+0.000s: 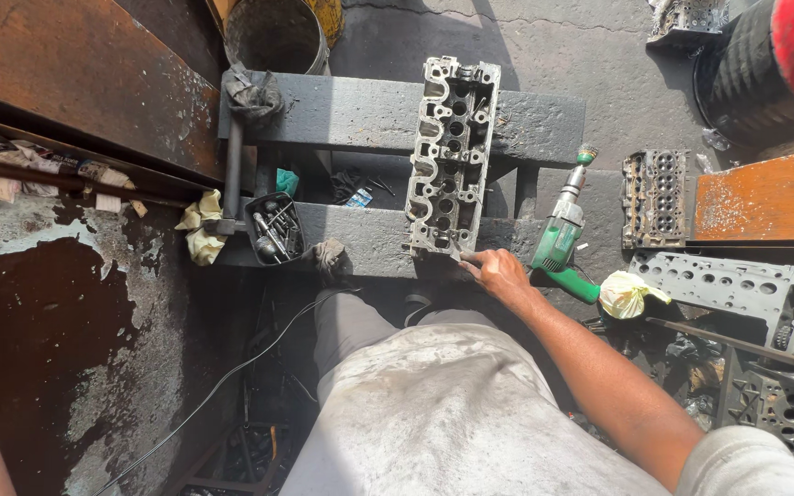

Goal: The person cleans an engine cylinder head by hand using a small brush and cloth, and then uses a power drill with a circular wire brush attachment to scrub the surfaces of the metal component.

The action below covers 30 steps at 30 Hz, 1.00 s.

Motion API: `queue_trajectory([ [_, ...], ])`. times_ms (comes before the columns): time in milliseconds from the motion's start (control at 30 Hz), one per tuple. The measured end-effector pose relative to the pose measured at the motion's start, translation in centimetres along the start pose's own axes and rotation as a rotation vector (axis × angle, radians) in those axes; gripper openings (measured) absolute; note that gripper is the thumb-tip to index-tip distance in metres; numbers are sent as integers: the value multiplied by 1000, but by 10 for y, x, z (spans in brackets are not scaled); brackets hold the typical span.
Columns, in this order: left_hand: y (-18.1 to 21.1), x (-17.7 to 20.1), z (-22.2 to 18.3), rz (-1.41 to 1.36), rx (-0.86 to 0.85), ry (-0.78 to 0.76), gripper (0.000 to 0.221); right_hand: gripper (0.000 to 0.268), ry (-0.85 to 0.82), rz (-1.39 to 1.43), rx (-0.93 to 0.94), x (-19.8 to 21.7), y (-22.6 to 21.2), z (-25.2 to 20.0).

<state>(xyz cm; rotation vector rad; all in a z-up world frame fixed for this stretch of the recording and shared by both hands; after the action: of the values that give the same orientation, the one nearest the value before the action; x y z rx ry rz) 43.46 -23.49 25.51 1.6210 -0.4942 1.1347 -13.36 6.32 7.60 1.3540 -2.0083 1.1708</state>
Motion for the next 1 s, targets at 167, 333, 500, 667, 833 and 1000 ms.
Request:
queue_trajectory([
  [167,10,-31,-28,-5,-9,33,54,34,20,-4,26,0,-7,9],
  [333,8,-41,-63,7,-1,105,58,34,51,-41,13,3,-4,-6],
  [500,24,-14,-44,24,-95,292,62,35,16,67,-24,-6,-25,2],
  [667,65,-140,-183,-106,-633,269,66,33,75,108,26,-10,-44,6],
  [833,60,-308,-349,23,-624,-711,87,34,99,224,-81,-18,-61,13],
  [1000,31,-353,-396,20,-422,-883,96,36,99,269,-99,-26,-60,4],
])
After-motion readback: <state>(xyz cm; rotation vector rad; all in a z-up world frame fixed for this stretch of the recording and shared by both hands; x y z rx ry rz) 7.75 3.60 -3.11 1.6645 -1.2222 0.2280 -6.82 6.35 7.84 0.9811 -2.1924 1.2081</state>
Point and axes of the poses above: each hand's wrist, its own z-axis towards the middle knuckle, its own x-axis out of the back of the hand, y = z × x, the point moved 3 cm from there along z, towards the middle knuckle, and after that the axes turned 6 degrees about -y, right-handed, at the moved point
